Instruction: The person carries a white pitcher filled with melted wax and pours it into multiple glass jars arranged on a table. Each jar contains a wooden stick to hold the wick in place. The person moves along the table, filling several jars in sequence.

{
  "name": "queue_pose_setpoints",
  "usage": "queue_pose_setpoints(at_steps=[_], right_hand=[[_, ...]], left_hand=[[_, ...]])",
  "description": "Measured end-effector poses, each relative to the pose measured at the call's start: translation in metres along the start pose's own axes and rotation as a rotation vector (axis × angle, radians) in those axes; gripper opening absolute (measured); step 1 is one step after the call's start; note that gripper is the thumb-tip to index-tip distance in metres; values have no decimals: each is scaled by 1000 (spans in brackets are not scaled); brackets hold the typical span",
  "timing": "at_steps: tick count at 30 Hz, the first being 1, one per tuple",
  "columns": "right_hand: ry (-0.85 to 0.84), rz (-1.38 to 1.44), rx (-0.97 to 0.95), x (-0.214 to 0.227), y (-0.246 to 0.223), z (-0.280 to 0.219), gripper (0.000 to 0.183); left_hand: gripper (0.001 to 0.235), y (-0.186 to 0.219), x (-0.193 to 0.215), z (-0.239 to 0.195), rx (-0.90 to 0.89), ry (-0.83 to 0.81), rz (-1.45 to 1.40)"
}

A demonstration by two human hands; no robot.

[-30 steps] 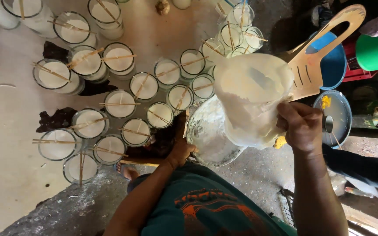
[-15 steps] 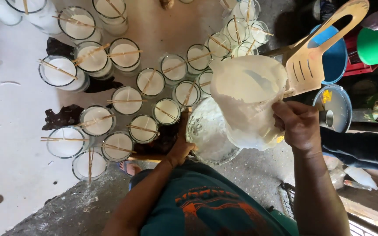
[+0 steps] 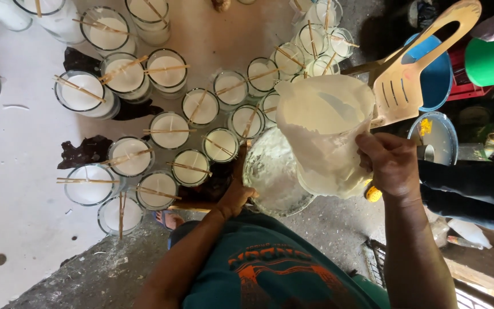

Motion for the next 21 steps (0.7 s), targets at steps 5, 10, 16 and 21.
queue_pose_setpoints(at_steps=[5, 10, 16, 21], right_hand=[[0, -28, -25, 2, 9, 2, 43], [-8, -39, 11, -3, -6, -3, 45], [12, -21, 4, -4, -7, -9, 44], [-2, -11, 61, -6, -4, -7, 45]], left_hand=[[128, 9, -3, -5, -2, -8, -66], [126, 10, 1, -7, -24, -31, -13], [127, 19, 0, -13, -29, -59, 24], [124, 30, 1, -16, -37, -45, 11]])
Point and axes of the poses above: each hand's wrist, its own z-axis towards the middle knuckle, its own x-axis out of the back of the hand, y = z × x, the point moved 9 cm from there along z, towards the middle knuckle, and after that the axes turned 3 degrees about -x, right-handed, at the moved point
